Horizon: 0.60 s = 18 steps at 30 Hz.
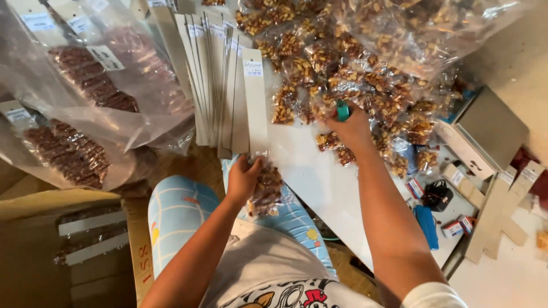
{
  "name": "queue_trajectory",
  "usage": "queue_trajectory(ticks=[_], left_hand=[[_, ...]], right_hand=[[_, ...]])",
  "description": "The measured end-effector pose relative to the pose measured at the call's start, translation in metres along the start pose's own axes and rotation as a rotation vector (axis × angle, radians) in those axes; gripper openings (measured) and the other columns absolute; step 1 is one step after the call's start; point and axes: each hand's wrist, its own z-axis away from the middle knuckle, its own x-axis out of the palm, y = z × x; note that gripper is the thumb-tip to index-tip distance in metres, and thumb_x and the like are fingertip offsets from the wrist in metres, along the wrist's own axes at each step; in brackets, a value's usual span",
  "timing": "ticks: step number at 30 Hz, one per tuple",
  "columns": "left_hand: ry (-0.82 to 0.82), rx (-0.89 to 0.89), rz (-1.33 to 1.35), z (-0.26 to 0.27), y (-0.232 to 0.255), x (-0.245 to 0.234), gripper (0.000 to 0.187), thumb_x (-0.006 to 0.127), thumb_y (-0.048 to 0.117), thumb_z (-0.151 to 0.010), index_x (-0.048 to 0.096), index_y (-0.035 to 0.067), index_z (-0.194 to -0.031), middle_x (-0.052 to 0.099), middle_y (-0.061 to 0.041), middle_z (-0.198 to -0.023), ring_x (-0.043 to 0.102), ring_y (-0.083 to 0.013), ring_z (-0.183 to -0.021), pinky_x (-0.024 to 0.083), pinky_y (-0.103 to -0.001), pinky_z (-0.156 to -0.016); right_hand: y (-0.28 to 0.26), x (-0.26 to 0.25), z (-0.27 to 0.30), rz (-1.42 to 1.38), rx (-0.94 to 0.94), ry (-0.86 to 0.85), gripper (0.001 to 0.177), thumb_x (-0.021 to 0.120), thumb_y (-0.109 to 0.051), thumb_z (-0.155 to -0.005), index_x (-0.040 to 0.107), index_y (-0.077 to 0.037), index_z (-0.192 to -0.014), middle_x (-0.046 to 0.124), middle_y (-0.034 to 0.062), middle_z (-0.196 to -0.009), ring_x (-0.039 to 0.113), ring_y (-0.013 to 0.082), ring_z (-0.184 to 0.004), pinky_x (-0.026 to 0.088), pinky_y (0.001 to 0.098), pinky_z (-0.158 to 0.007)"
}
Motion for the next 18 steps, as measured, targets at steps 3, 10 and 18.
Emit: queue_trajectory(ticks=[3, 10, 18], left_hand=[[0.010, 0.116, 0.007, 0.004, 0.025, -0.002, 0.048, 0.074, 0.031, -0.090, 0.064, 0.004, -0.128, 0.072, -0.024, -0.115, 0.065, -0.0395, -0.118, 0.049, -0.052, -0.101], [-0.068, 0.175, 0.432, -0.012, 0.002, 0.032, 0.029, 0.064, 0.029, -0.101, 0.074, 0.005, -0.114, 0.073, -0.014, -0.108, 0.062, -0.0228, -0.109, 0.047, -0.044, -0.105], [-0.132, 0.270, 0.478, 0.027, 0.045, 0.011, 0.032, 0.066, 0.038, -0.103, 0.074, 0.016, -0.124, 0.075, -0.005, -0.116, 0.062, -0.0111, -0.114, 0.047, -0.039, -0.108]], right_hand=[[-0.063, -0.033, 0.056, -0.165, -0.151, -0.141, 0.023, 0.083, -0.025, -0.069, 0.075, -0.017, -0.089, 0.072, 0.0067, -0.080, 0.071, 0.0249, -0.086, 0.053, 0.0384, -0.079], [-0.069, 0.010, 0.085, -0.420, -0.160, -0.519, 0.029, 0.082, -0.005, -0.077, 0.074, -0.005, -0.106, 0.076, 0.0132, -0.096, 0.070, 0.0168, -0.080, 0.059, 0.0307, -0.069], [-0.061, 0.032, 0.079, -0.483, -0.163, -0.335, 0.022, 0.090, -0.011, -0.076, 0.075, -0.011, -0.093, 0.072, 0.0060, -0.077, 0.069, 0.0136, -0.064, 0.056, 0.0256, -0.061]])
